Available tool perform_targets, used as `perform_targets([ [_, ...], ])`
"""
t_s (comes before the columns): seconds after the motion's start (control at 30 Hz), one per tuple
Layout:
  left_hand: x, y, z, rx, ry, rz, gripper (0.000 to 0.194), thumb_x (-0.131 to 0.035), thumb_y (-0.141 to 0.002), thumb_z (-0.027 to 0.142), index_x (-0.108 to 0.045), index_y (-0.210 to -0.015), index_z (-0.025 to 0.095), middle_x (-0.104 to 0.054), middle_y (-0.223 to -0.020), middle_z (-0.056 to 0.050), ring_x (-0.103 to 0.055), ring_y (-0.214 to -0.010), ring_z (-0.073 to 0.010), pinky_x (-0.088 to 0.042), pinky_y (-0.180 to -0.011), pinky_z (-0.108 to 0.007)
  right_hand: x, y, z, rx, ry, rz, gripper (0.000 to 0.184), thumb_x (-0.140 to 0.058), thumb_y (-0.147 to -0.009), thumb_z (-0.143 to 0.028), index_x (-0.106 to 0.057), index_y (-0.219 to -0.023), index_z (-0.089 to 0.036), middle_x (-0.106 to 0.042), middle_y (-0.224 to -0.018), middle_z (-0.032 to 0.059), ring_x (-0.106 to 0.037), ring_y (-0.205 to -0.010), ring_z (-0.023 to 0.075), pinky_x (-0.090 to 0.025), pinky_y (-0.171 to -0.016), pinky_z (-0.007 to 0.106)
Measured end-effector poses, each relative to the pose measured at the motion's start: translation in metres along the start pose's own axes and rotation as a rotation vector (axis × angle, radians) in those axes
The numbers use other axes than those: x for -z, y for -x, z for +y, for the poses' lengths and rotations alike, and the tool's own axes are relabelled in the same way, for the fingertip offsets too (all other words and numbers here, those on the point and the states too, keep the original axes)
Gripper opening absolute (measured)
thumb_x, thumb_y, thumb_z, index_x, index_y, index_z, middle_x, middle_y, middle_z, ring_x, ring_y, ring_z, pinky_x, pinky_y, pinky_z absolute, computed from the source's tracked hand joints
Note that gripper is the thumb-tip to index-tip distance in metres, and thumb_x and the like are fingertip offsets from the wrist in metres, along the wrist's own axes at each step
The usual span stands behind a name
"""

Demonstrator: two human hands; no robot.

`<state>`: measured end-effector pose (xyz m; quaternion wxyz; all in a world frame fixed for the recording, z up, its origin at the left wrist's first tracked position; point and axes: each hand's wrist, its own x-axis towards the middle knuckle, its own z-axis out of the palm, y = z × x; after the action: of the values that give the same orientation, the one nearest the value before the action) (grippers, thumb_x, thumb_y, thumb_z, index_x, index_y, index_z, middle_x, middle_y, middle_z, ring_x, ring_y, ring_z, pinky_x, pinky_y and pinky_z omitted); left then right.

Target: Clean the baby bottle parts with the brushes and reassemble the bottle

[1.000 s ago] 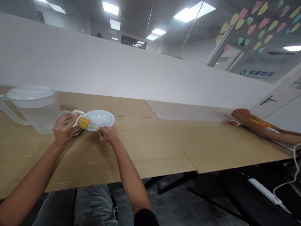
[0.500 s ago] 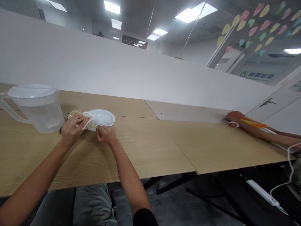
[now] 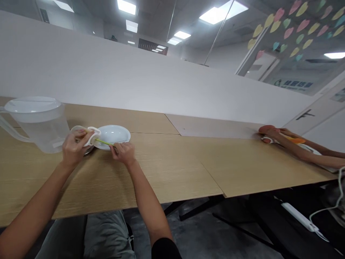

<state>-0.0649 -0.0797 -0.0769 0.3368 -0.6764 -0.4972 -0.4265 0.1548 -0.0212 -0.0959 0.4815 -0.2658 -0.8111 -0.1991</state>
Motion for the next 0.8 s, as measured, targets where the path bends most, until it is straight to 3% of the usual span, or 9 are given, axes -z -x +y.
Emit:
perform_targets([
  [0.1, 0.0, -0.003, 0.008, -0.042, 0.029, -0.024, 0.025, -0.056, -0.089, 0.031, -0.071, -0.11, 0.028, -0.065, -0.093, -0.009, -0.062, -0.104, -0.0239, -0.047, -0.097, -0.04, -0.001, 0.002, 0.002, -0.041, 0.006, 0.002, 0.037, -0.046, -0.094, -0.038, -0.058, -0.064, -0.02, -0.056, -0.05, -0.0001, -0.049, -0.047, 0.0101, -0.029, -0.051, 0.026],
  [0.33, 0.004, -0.001, -0.008, 0.09, -0.011, 0.018, 0.035, -0.063, -0.083, 0.044, -0.07, -0.112, 0.026, -0.063, -0.098, -0.012, -0.06, -0.105, -0.0278, -0.048, -0.094, -0.043, 0.001, 0.001, 0.006, -0.04, 0.024, 0.034, 0.041, -0.045, -0.093, -0.04, -0.054, -0.058, -0.02, -0.053, -0.046, 0.0001, -0.047, -0.045, 0.0108, -0.028, -0.05, 0.027],
  [0.57, -0.006, -0.003, 0.016, -0.054, 0.018, -0.031, 0.025, -0.058, -0.089, 0.027, -0.07, -0.111, 0.028, -0.064, -0.094, -0.01, -0.063, -0.105, -0.0233, -0.048, -0.098, -0.041, -0.005, 0.008, 0.006, -0.068, 0.039, -0.007, 0.038, -0.046, -0.092, -0.039, -0.055, -0.061, -0.02, -0.054, -0.049, 0.0008, -0.048, -0.046, 0.011, -0.029, -0.05, 0.026],
  [0.7, 0.0, -0.005, 0.005, 0.029, -0.056, 0.019, 0.03, -0.06, -0.087, 0.035, -0.069, -0.112, 0.023, -0.063, -0.098, -0.013, -0.061, -0.106, -0.0277, -0.048, -0.094, -0.044, -0.009, 0.011, 0.009, -0.094, 0.049, -0.009, 0.038, -0.05, -0.091, -0.041, -0.054, -0.059, -0.02, -0.053, -0.048, 0.0005, -0.049, -0.048, 0.0112, -0.029, -0.052, 0.026],
  [0.8, 0.004, -0.005, -0.005, 0.07, -0.054, 0.002, 0.03, -0.058, -0.087, 0.035, -0.069, -0.112, 0.023, -0.062, -0.1, -0.012, -0.059, -0.108, -0.0291, -0.047, -0.096, -0.047, -0.009, 0.01, 0.011, -0.098, 0.053, 0.065, 0.041, -0.05, -0.09, -0.042, -0.051, -0.055, -0.02, -0.052, -0.046, 0.0007, -0.047, -0.047, 0.0119, -0.029, -0.051, 0.027],
])
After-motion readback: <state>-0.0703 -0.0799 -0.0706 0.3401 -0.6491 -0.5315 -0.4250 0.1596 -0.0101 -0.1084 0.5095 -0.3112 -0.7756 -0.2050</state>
